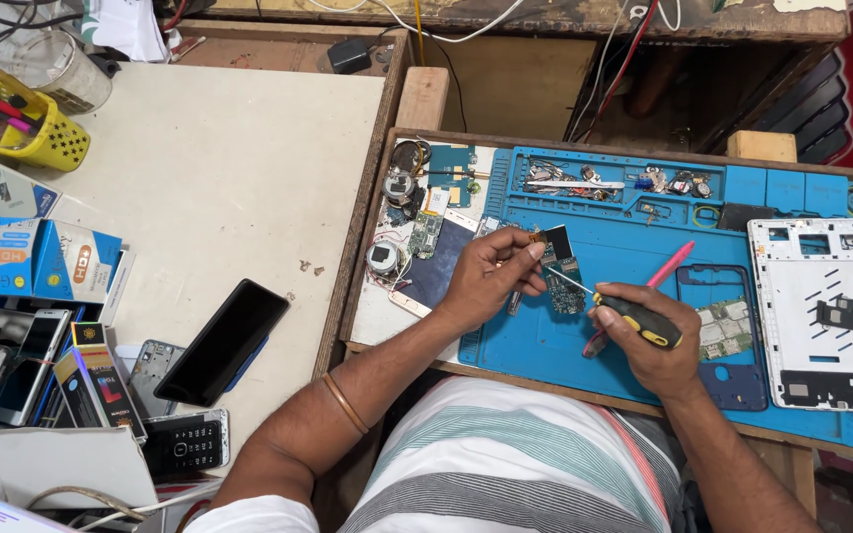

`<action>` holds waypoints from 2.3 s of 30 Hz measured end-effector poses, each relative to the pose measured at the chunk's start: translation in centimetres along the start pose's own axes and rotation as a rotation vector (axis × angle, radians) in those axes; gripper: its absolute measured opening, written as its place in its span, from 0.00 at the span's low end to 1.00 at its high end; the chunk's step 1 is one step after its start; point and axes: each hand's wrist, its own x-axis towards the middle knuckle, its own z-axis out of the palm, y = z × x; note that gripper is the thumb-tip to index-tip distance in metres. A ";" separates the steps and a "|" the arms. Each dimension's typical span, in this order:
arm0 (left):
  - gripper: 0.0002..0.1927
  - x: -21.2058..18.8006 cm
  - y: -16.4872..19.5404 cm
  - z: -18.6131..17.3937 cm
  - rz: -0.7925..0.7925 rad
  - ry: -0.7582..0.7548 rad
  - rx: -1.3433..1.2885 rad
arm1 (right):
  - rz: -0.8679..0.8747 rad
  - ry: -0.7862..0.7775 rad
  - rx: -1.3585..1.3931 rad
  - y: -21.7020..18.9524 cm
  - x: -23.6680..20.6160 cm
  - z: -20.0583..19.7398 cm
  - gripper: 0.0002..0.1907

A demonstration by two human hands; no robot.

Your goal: The person sits at a repair bench and works on a phone motherboard held in one hand, using a screwdriver to pry and unscrew small components from the board. They reposition the board repeatedly and set the board down on the blue mat near the end.

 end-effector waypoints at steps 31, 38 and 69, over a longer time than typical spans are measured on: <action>0.13 0.5 -0.4 -0.7 0.028 0.044 -0.025 | -0.075 0.090 0.034 -0.4 0.0 0.1 0.14; 0.14 0.4 -0.5 -0.7 0.048 0.037 0.003 | -0.053 0.152 0.041 -0.1 0.4 0.1 0.14; 0.15 0.3 0.9 -0.6 0.011 0.084 -0.014 | -0.127 -0.021 -0.261 -1.5 0.1 0.7 0.14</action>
